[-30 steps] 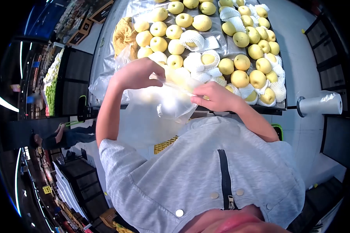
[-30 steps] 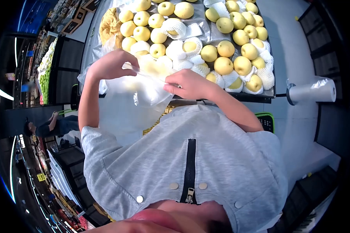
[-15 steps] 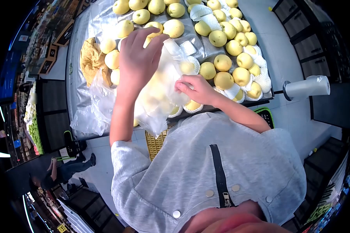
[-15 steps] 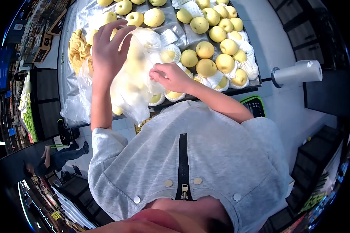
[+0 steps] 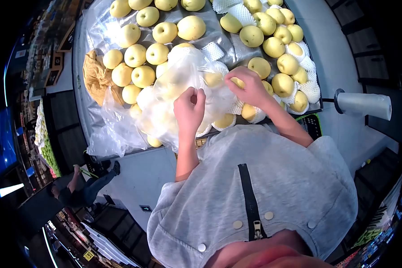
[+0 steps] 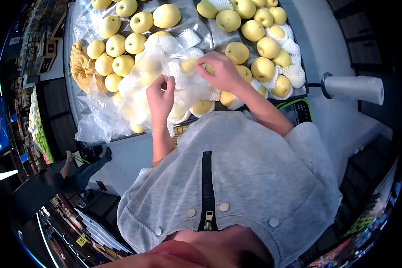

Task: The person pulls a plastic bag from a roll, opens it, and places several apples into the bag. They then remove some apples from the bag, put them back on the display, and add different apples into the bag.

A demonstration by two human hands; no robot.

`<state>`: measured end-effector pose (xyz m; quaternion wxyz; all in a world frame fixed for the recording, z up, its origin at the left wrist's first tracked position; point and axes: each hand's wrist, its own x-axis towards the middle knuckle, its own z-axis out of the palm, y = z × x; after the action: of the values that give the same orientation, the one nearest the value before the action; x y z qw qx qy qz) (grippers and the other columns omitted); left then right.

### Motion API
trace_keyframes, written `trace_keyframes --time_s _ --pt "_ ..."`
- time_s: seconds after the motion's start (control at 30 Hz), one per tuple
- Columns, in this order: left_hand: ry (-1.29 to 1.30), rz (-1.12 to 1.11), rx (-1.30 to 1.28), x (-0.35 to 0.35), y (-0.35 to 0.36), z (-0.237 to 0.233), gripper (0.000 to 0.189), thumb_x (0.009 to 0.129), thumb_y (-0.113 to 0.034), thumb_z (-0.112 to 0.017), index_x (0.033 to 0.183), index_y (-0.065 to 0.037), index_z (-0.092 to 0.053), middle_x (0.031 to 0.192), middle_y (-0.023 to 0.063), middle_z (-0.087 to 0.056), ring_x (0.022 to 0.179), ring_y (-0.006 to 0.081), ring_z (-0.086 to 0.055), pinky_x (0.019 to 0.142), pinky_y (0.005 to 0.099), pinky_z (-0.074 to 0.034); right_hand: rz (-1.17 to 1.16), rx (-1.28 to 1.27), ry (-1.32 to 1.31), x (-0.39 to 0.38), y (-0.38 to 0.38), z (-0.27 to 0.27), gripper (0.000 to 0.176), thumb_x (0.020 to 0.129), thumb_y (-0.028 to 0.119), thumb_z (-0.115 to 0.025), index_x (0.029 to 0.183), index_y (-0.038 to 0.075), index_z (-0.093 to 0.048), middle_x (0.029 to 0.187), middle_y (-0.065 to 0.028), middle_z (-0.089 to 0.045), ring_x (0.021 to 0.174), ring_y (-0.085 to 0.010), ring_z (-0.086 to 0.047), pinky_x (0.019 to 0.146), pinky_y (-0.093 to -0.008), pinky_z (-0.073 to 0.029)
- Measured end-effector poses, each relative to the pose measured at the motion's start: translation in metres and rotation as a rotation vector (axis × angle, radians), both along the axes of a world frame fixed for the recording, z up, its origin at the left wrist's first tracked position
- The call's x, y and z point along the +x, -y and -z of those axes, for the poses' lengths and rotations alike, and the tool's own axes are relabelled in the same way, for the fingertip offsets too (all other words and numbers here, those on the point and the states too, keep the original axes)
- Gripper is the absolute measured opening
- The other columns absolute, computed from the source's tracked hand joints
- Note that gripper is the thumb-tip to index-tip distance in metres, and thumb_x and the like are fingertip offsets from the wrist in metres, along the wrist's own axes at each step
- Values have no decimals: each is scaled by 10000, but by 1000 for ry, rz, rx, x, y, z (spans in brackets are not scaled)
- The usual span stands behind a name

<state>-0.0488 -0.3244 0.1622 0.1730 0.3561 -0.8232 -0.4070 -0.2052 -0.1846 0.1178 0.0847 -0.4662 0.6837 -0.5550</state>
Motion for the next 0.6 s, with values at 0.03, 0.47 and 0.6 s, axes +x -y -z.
trace_keyframes --time_s 0.03,0.47,0.6 --pt "-36 -21 -16 0 2 3 278 883 -164 -644 682 12 -569 543 87 -556 479 136 -480 517 288 -405 73 69 -41 -14 -4 2 132 838 112 -678 944 37 -664 911 -103 -673 862 -308 -648 758 -377 -519" --pt "-225 -189 -35 21 26 -10 284 900 -127 -634 684 34 -543 563 36 -549 531 73 -475 527 241 -390 -548 322 -395 31 -27 31 339 749 99 -690 1082 73 -626 1117 -77 -617 1060 -251 -576 847 -360 -492" --pt "-221 -176 -76 36 24 -12 270 884 -158 -659 695 20 -585 568 58 -583 513 96 -513 529 257 -410 -750 385 -747 67 -15 57 375 800 139 -629 1174 169 -626 1248 -48 -580 1217 -245 -506 969 -371 -421"
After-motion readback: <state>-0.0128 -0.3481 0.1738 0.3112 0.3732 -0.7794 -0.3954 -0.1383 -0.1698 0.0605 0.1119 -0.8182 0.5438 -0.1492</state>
